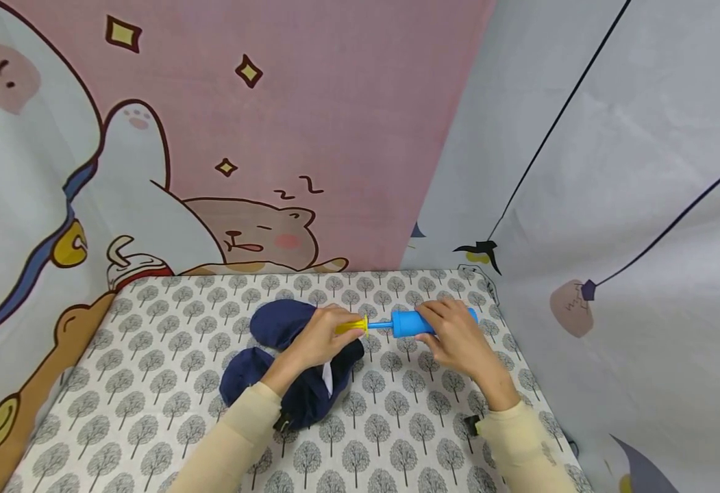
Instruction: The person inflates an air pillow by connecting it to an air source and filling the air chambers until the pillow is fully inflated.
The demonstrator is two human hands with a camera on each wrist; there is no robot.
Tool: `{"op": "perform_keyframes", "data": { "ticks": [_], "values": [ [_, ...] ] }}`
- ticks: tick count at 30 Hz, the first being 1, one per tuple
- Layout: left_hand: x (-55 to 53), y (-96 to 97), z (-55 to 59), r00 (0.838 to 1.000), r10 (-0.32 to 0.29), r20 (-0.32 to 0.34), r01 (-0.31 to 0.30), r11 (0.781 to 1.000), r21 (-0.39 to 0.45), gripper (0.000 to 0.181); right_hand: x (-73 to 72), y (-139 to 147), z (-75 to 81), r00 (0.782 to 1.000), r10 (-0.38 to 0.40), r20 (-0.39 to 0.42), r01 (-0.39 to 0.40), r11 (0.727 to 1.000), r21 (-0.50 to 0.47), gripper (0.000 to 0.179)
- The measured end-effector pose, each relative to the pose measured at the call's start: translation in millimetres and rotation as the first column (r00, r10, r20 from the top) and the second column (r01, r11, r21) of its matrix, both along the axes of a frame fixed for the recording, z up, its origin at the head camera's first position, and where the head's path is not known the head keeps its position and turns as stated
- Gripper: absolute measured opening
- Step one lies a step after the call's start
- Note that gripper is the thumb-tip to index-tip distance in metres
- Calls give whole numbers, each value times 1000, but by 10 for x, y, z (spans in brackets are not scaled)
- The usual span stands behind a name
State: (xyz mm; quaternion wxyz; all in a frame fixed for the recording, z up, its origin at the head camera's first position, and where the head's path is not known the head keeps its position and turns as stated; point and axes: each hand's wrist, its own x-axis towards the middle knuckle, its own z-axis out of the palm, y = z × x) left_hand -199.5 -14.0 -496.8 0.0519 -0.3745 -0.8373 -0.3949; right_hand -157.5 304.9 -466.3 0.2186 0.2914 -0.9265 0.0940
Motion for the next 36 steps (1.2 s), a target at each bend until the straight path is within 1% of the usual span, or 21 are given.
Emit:
{"op": "perform_keyframes", "data": {
  "ticks": [5, 10, 16, 19, 25, 28, 32, 36],
  "values": [
    [12, 3, 9, 1000, 7, 3, -7, 1000, 10, 30, -16, -112, -4, 1000, 15, -9, -15, 1000, 5, 55],
    [16, 24, 10, 1000, 14, -3, -14, 1000, -5, 29, -17, -208, -13, 1000, 12, 11, -12, 1000, 20, 57],
    [11, 25, 12, 999, 4, -50, -5, 1000, -25, 24, -2, -226, -26, 999, 15, 50, -16, 1000, 8, 58],
    [3, 10, 17, 998, 1, -58, -2, 1000, -19, 24, 4, -168, -14, 998, 1, 66, -1, 1000, -7, 58],
    [6, -17, 21, 1000, -1, -8, 0, 1000, -11, 25, 8, 59, -3, 997, -24, 78, 26, 999, -27, 56],
    [5, -14, 16, 1000, -3, 6, 3, 1000, -11, 26, 20, 181, 1, 996, -31, 84, 34, 999, -36, 56],
    [4, -13, 11, 1000, -3, -3, 3, 1000, -14, 26, 36, 322, 12, 996, -34, 86, 39, 998, -52, 56],
    [9, -19, 17, 1000, -2, -10, 1, 1000, -14, 25, 65, 427, 38, 993, -55, 102, 63, 996, -70, 56]
  ]
}}
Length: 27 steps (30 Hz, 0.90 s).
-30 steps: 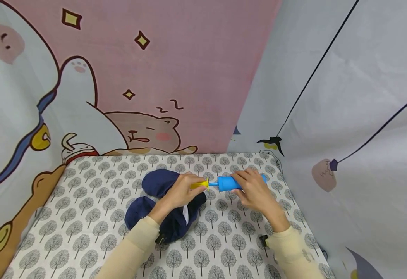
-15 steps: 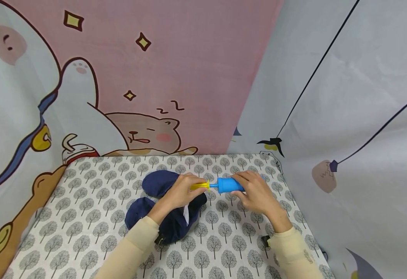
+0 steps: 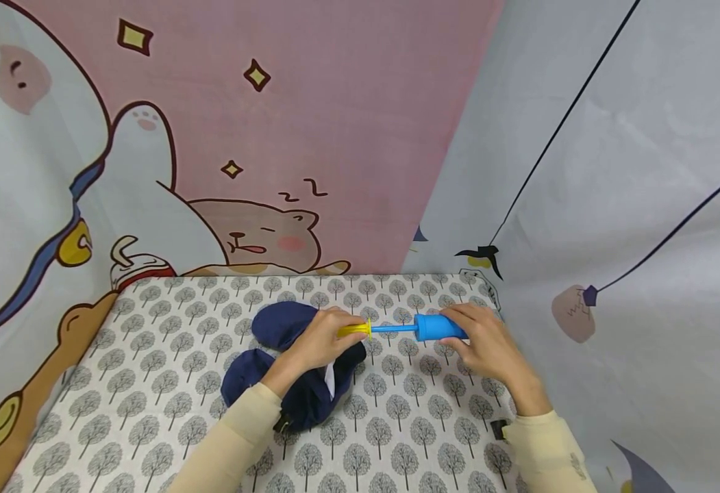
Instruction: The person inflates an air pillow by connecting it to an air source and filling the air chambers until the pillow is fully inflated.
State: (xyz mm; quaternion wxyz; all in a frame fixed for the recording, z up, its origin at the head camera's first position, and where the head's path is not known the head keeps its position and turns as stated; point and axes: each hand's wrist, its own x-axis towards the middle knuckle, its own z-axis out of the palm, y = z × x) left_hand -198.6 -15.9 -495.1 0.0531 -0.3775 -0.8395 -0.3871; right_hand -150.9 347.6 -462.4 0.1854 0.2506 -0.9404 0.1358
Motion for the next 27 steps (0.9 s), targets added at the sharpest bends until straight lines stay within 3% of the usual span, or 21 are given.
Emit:
{"op": "perform_keyframes", "data": {
  "ticks": [13, 20, 27],
  "values": [
    [-14, -32, -39, 998, 8, -64, -8, 1000, -5, 22, 70, 192, 28, 999, -48, 1, 48, 999, -25, 58],
    [-4, -40, -49, 997, 10, -71, -12, 1000, -18, 20, 61, 29, -69, 994, 40, -98, -39, 999, 10, 57],
    [8, -4, -38, 997, 2, -77, -4, 1000, -25, 22, 30, -133, -127, 992, 44, -115, -44, 999, 0, 57]
  ]
}}
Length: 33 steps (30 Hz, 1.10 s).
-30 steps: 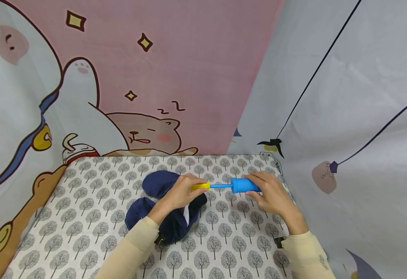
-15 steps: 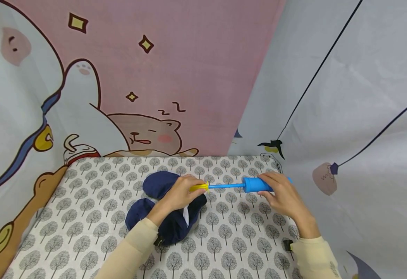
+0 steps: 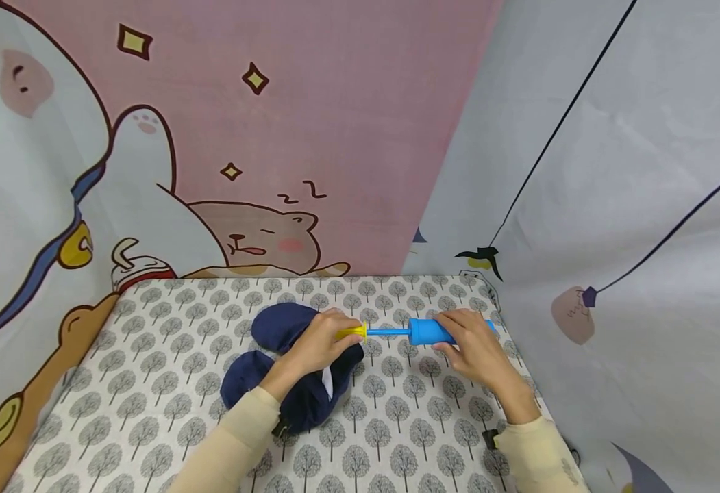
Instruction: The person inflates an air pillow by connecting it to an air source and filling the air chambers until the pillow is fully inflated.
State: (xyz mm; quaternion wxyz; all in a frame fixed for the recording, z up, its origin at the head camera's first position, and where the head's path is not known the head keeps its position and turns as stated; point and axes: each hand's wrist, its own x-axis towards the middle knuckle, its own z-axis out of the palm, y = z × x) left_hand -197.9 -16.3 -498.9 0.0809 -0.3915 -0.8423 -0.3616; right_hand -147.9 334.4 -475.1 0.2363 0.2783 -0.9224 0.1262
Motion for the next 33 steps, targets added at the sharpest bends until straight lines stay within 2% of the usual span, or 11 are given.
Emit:
{"op": "perform_keyframes", "data": {
  "ticks": [23, 29, 33],
  "values": [
    [21, 41, -29, 1000, 20, -15, -20, 1000, -6, 26, -47, -469, 0, 999, 26, 28, -27, 999, 30, 55],
    [35, 67, -47, 1000, 7, -5, -7, 1000, -18, 25, -21, -513, -2, 998, 20, 64, -23, 999, 47, 57],
    [38, 71, -39, 1000, 4, -15, -4, 1000, -23, 23, -27, -444, 21, 994, 8, 110, -13, 999, 44, 57]
  ]
}}
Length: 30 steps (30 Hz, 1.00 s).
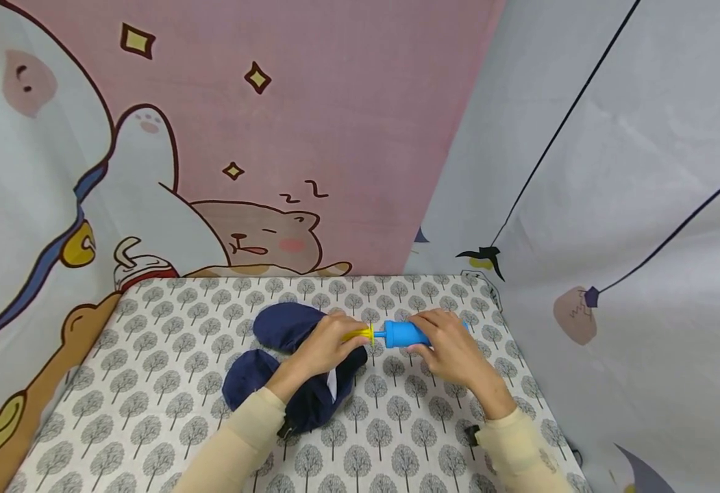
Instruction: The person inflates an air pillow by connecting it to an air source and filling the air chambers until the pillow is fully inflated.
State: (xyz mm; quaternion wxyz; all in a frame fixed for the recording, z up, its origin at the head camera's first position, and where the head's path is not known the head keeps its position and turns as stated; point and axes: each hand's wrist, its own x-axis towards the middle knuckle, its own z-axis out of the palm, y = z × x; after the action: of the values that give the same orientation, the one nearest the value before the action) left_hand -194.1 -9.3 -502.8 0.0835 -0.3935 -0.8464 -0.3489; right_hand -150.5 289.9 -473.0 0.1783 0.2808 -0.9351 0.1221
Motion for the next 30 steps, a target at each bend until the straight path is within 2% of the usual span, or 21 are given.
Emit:
{"op": "perform_keyframes", "data": {
  "ticks": [5, 8, 23, 30],
  "values": [
    [5, -31, 51, 1000, -17, -19, 17, 1000, 15, 15, -5, 177, 14, 1000, -12, 9, 12, 1000, -14, 57],
    [5, -48, 68, 1000, -19, -14, 19, 1000, 16, 17, 7, 283, 18, 1000, -21, -5, 21, 1000, -20, 58],
    [-5, -79, 41, 1000, 0, -15, 1, 1000, 30, 18, 49, 685, 67, 996, -87, 16, 88, 992, -90, 56],
    [-7, -58, 35, 1000, 4, -10, -3, 999, 46, 19, 78, 784, 119, 995, -97, -16, 95, 990, -101, 55]
  ]
}}
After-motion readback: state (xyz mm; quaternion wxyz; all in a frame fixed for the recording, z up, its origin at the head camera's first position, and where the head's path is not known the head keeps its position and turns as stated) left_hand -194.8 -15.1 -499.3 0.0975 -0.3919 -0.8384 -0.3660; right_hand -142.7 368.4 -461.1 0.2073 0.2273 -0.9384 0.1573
